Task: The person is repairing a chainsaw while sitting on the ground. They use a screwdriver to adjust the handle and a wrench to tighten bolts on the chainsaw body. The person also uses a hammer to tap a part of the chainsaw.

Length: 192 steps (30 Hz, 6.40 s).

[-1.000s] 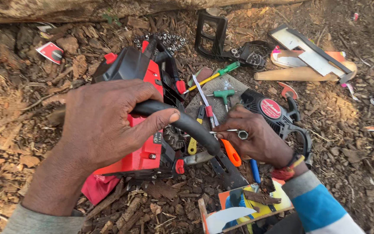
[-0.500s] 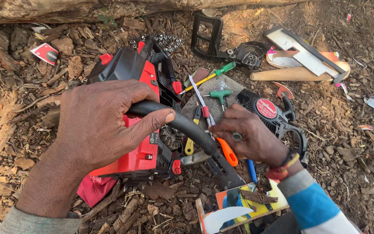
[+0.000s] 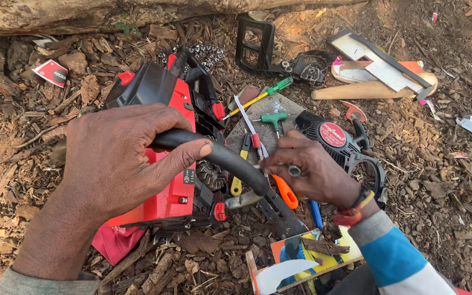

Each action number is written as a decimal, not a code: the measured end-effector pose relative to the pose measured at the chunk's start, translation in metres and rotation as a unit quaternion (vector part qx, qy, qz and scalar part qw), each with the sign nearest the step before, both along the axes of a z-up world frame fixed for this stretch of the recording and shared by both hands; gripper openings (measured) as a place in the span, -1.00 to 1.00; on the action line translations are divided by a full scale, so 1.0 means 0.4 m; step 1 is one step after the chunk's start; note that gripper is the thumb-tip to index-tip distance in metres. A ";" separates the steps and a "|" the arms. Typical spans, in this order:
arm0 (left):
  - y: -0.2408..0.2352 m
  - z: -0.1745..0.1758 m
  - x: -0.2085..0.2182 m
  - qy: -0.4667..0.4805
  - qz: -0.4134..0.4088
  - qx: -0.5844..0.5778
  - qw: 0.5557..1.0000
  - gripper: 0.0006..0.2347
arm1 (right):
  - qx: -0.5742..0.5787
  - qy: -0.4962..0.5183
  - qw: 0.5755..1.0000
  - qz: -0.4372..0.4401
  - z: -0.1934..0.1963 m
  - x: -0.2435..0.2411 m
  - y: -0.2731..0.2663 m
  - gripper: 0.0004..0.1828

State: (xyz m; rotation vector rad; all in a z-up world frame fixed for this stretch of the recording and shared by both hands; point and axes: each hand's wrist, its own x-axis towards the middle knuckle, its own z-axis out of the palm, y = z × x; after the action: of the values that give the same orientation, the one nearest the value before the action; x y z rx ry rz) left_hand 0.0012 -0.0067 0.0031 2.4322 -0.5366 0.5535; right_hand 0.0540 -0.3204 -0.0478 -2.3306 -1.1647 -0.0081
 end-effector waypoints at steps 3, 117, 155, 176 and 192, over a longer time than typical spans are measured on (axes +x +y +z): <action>0.000 -0.002 -0.003 0.000 0.002 -0.005 1.000 -0.71 | -0.003 -0.012 1.000 -0.019 -0.008 0.005 0.002 -0.83; 0.008 -0.029 -0.008 -0.080 0.018 -0.012 0.997 -0.67 | -0.111 -0.059 0.991 0.045 0.061 -0.006 0.039 -0.43; 0.054 -0.053 -0.008 -0.039 0.120 -0.014 0.992 -0.78 | -0.050 0.174 0.970 -0.161 0.093 0.135 0.037 -0.84; 0.215 -0.206 0.037 0.066 0.032 0.145 0.987 -0.82 | 0.047 0.261 0.964 -0.006 -0.039 0.317 0.079 -0.81; 0.210 -0.216 0.049 0.031 0.038 0.152 0.987 -0.77 | -0.090 0.405 0.887 -0.205 -0.062 0.294 0.102 -0.79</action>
State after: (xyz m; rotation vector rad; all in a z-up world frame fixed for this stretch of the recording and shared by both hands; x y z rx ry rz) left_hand 0.0208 0.0772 -0.0834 2.7587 -0.5361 0.4516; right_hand 0.1715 -0.2794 -0.0727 -2.2953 -0.2579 0.8664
